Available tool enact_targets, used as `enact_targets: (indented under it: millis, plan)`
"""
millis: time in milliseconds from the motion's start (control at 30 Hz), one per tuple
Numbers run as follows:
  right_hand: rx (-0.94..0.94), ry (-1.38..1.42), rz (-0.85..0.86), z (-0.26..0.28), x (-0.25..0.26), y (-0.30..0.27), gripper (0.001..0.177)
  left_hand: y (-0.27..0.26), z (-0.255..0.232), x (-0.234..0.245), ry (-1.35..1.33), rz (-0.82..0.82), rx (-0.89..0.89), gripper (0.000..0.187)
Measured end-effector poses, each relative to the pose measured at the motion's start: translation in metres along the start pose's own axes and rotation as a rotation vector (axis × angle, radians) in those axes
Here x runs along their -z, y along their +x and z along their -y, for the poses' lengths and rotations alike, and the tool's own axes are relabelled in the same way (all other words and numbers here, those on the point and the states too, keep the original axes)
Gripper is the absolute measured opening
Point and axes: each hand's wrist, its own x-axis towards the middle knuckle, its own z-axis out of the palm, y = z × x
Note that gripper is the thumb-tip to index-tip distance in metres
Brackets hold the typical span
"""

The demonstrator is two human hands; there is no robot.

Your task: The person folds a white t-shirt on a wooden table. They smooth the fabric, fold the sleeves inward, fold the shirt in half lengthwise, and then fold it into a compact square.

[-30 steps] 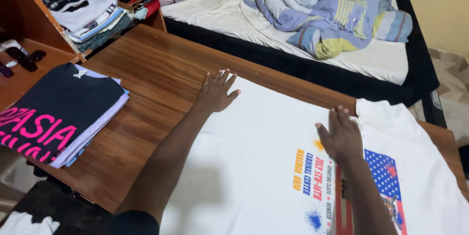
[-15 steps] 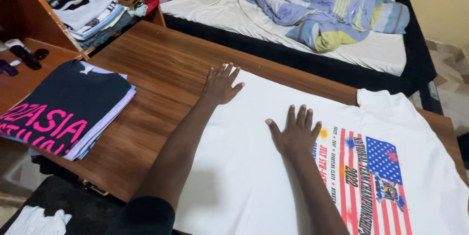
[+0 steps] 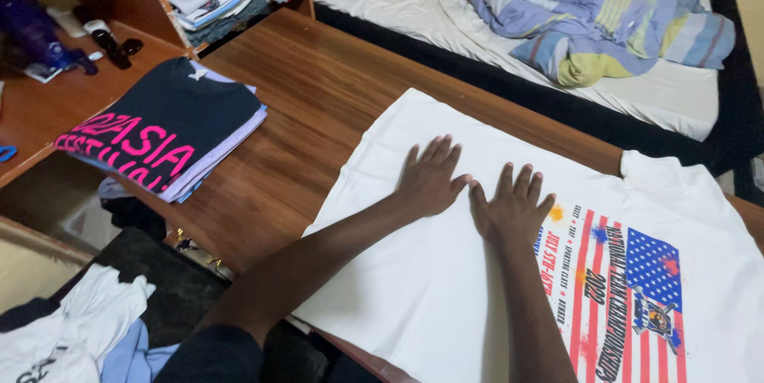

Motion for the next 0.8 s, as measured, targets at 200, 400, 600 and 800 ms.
enact_targets:
  millis: [200,400,600,800]
  plan:
    - [0.022,-0.018,-0.016,-0.004,-0.006,0.002,0.092,-0.036,0.067,0.052,0.086,0.116,0.161,0.077]
    - [0.013,-0.023,0.004,-0.004,-0.006,0.003,0.092,-0.067,0.067,0.057,0.399,-0.044,0.177,0.074]
    - [0.013,-0.024,0.013,-0.004,-0.008,0.003,0.092,-0.136,0.025,0.056,0.037,0.153,0.026,0.08]
    - [0.002,-0.027,0.036,-0.006,-0.011,0.004,0.092,-0.16,0.061,0.084,0.047,0.07,0.207,0.085]
